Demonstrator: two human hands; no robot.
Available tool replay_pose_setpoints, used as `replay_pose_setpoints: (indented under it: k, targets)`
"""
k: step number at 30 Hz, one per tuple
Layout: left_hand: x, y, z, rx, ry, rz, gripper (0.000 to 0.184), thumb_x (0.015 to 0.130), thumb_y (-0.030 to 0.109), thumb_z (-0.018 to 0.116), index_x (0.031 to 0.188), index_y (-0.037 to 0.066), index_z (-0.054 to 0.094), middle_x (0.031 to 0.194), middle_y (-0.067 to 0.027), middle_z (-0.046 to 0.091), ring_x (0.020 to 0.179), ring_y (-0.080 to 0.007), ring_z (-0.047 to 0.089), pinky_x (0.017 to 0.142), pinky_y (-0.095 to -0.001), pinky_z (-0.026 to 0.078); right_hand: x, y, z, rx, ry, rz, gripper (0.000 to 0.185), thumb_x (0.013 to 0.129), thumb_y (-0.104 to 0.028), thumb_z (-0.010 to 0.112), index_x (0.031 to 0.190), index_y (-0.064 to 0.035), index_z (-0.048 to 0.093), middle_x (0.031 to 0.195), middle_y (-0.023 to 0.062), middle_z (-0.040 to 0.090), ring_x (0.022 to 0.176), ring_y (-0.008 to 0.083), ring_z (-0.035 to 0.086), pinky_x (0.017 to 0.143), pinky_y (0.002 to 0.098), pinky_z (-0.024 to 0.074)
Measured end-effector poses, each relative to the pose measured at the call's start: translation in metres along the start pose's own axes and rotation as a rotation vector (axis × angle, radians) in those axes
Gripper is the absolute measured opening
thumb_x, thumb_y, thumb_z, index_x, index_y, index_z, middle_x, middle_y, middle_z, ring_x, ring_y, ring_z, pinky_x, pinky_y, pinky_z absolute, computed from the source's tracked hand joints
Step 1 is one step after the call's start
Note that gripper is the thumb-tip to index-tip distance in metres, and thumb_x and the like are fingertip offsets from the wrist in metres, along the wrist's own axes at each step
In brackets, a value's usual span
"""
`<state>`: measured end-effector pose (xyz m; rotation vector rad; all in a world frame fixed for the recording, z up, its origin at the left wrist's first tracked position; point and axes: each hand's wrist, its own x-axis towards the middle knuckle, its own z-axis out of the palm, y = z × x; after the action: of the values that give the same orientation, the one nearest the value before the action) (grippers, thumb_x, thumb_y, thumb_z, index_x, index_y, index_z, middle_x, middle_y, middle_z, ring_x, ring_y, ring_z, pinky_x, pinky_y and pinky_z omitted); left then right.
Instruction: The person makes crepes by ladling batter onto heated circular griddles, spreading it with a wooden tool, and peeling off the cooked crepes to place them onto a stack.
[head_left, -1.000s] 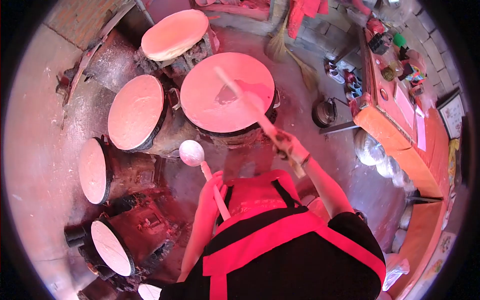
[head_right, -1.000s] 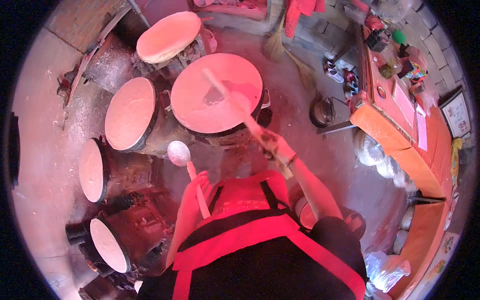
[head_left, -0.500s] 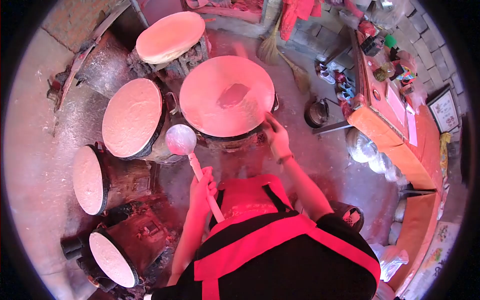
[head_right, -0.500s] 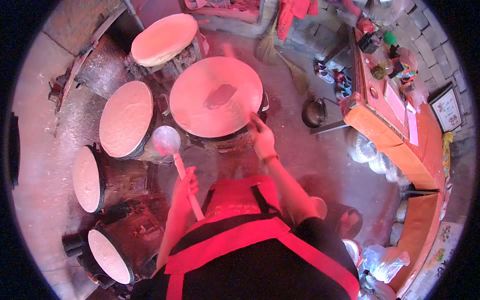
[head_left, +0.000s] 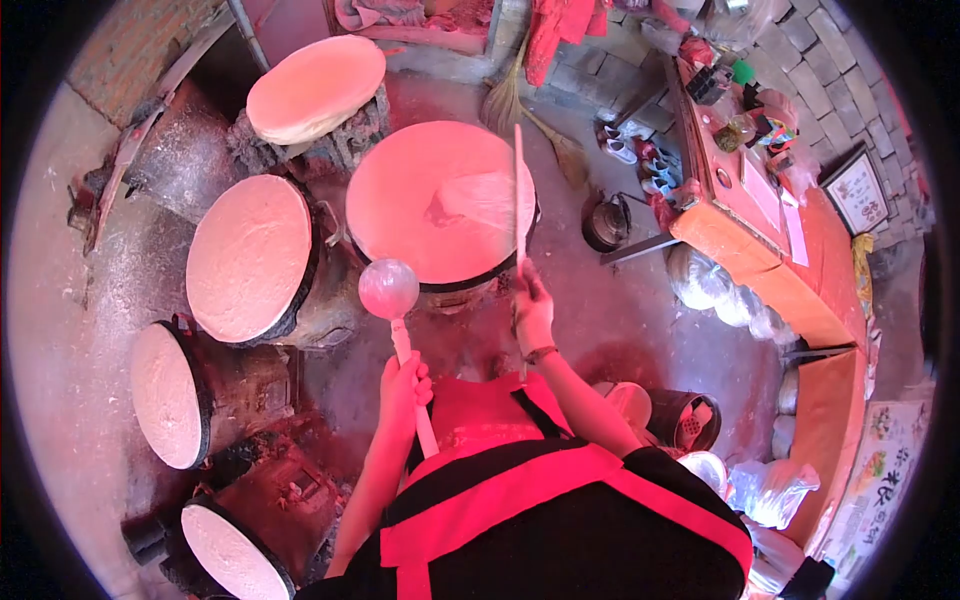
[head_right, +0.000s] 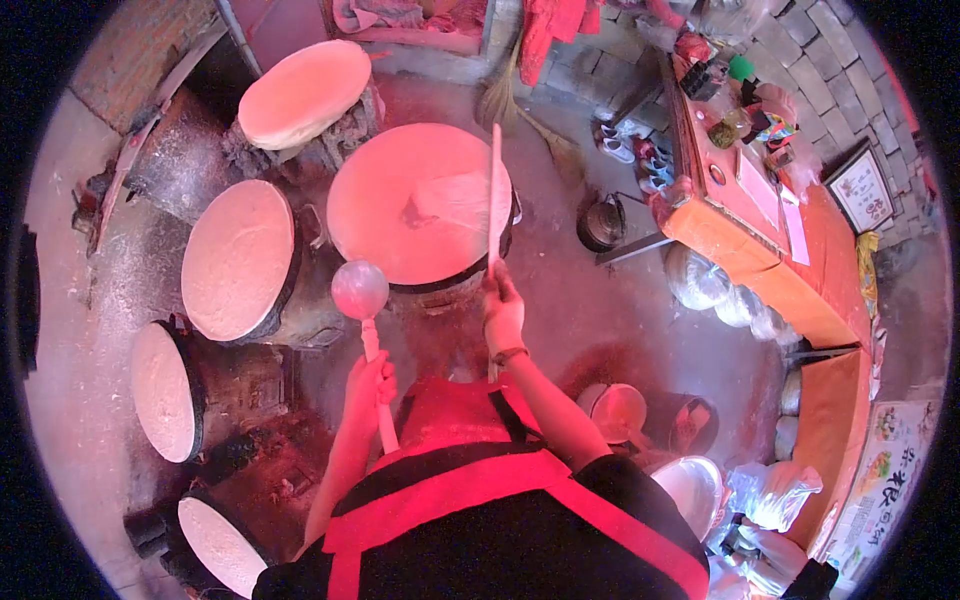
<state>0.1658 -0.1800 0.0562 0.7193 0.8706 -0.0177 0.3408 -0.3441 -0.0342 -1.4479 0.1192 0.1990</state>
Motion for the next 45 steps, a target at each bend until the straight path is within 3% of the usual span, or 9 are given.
replay_pose_setpoints:
  k: [16,20,24,28,30,31,37,40,45]
  targets:
    - [0.011,0.027,-0.004,0.139,-0.064,0.058,0.015,0.094,0.016,0.052,0.104,0.008,0.045,0.079,-0.0011,0.046,0.053,-0.0071,0.041,0.042,-0.0209,0.032,-0.031,-0.039,-0.031,-0.135,-0.525,0.293,0.040,0.095,-0.024,0.058,0.130,-0.0044,0.054,0.079,-0.0100,0.053,0.061,0.0010,0.041,0.053,0.0190,0.0349]
    - [0.054,0.053,0.005,0.230,-0.065,0.161,0.014,0.093,0.015,0.054,0.095,0.008,0.042,0.075,-0.0006,0.045,0.053,-0.0076,0.042,0.040,-0.0220,0.032,-0.082,-0.037,-0.057,-0.226,-0.326,0.326,0.042,0.094,-0.018,0.058,0.132,-0.0011,0.052,0.111,0.0019,0.061,0.094,0.0091,0.055,0.082,0.0215,0.0430]
    - [0.103,0.054,0.025,0.326,-0.012,0.212,0.014,0.091,0.010,0.051,0.097,0.005,0.040,0.077,-0.0036,0.045,0.054,-0.0103,0.045,0.042,-0.0243,0.038,-0.071,0.019,-0.042,0.013,-0.099,0.095,0.044,0.092,-0.016,0.059,0.131,0.0026,0.050,0.139,0.0106,0.047,0.128,0.0139,0.041,0.107,0.0258,0.0276]
    - [0.111,0.035,0.052,0.193,-0.024,0.124,0.014,0.089,0.006,0.050,0.096,0.002,0.039,0.078,-0.0052,0.045,0.057,-0.0126,0.049,0.042,-0.0258,0.040,-0.084,0.028,-0.010,0.068,-0.304,0.367,0.040,0.092,-0.015,0.059,0.131,-0.0061,0.053,0.108,0.0066,0.062,0.085,0.0128,0.059,0.073,0.0263,0.0463]
    - [0.105,0.045,0.040,-0.147,-0.256,-0.010,0.011,0.090,0.004,0.050,0.096,0.001,0.041,0.076,-0.0043,0.043,0.056,-0.0099,0.045,0.041,-0.0222,0.036,-0.095,-0.020,0.004,0.240,-0.414,0.600,0.039,0.092,-0.015,0.059,0.130,-0.0116,0.055,0.083,0.0024,0.064,0.056,0.0104,0.055,0.048,0.0260,0.0435]
    - [0.099,0.056,0.031,-0.318,-0.372,-0.076,0.009,0.090,0.002,0.049,0.096,0.001,0.042,0.075,-0.0038,0.043,0.055,-0.0085,0.043,0.040,-0.0204,0.034,-0.097,-0.032,0.012,0.232,-0.342,0.612,0.037,0.093,-0.018,0.058,0.130,-0.0203,0.055,0.058,-0.0052,0.044,0.037,0.0061,0.030,0.035,0.0249,0.0225]
    - [0.023,0.114,0.000,-0.374,-0.406,-0.226,0.010,0.094,0.006,0.051,0.100,0.001,0.045,0.075,-0.0012,0.042,0.055,-0.0047,0.036,0.039,-0.0148,0.027,-0.053,-0.057,-0.012,0.040,-0.054,0.408,0.035,0.093,-0.019,0.059,0.127,-0.0212,0.058,0.067,-0.0022,0.056,0.045,0.0099,0.047,0.040,0.0267,0.0356]
    - [0.036,0.109,-0.016,-0.265,-0.293,-0.247,0.011,0.094,0.008,0.051,0.101,0.002,0.044,0.076,-0.0009,0.042,0.053,-0.0046,0.036,0.039,-0.0150,0.028,-0.083,0.016,-0.030,-0.714,-0.299,-0.026,0.038,0.089,-0.018,0.062,0.125,-0.0077,0.057,0.095,0.0087,0.069,0.075,0.0210,0.067,0.064,0.0339,0.0518]
    - [0.018,0.090,0.009,0.013,-0.178,-0.055,0.011,0.095,0.010,0.050,0.103,0.005,0.045,0.076,-0.0013,0.044,0.053,-0.0052,0.037,0.039,-0.0166,0.029,-0.129,-0.013,-0.025,-0.270,-0.400,-0.003,0.045,0.087,-0.021,0.065,0.125,-0.0008,0.055,0.121,0.0129,0.062,0.117,0.0160,0.055,0.098,0.0312,0.0420]
